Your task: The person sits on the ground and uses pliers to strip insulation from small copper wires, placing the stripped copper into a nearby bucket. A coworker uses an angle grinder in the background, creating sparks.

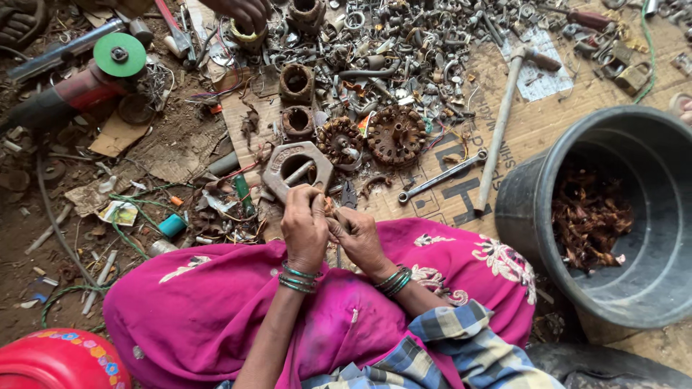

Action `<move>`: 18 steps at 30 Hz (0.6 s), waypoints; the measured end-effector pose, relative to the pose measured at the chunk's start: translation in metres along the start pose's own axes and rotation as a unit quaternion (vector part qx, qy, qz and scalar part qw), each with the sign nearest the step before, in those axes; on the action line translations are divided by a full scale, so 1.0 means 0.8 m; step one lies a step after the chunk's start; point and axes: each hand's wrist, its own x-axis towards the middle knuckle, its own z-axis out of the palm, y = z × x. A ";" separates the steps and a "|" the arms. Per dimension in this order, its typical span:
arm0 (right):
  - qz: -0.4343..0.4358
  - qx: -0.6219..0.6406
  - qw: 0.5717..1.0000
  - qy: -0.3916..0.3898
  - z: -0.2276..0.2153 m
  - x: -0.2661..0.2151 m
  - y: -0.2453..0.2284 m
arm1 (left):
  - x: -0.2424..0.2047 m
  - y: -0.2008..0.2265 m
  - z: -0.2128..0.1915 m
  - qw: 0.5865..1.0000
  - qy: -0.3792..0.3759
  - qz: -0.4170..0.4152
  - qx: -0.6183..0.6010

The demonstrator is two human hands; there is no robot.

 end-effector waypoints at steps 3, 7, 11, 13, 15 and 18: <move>-0.048 -0.031 0.998 0.039 0.005 0.001 -0.002 | 0.002 -0.008 0.020 0.996 0.063 -0.010 -0.056; -0.133 -0.089 0.987 0.033 0.015 -0.031 -0.004 | 0.052 -0.038 -0.042 0.978 0.122 -0.071 -0.154; -0.078 0.066 0.994 -0.022 -0.005 -0.021 0.009 | 0.117 -0.066 -0.091 0.933 0.196 -0.130 -0.271; 0.041 0.143 0.989 -0.009 0.002 -0.024 0.021 | 0.091 -0.078 -0.094 0.990 0.134 -0.042 -0.004; 0.085 0.153 0.985 0.014 -0.003 -0.009 0.034 | 0.074 -0.076 -0.070 0.993 0.112 -0.026 -0.015; 0.125 0.228 0.966 0.007 -0.020 -0.017 0.043 | 0.043 -0.065 -0.036 0.994 0.052 -0.082 -0.060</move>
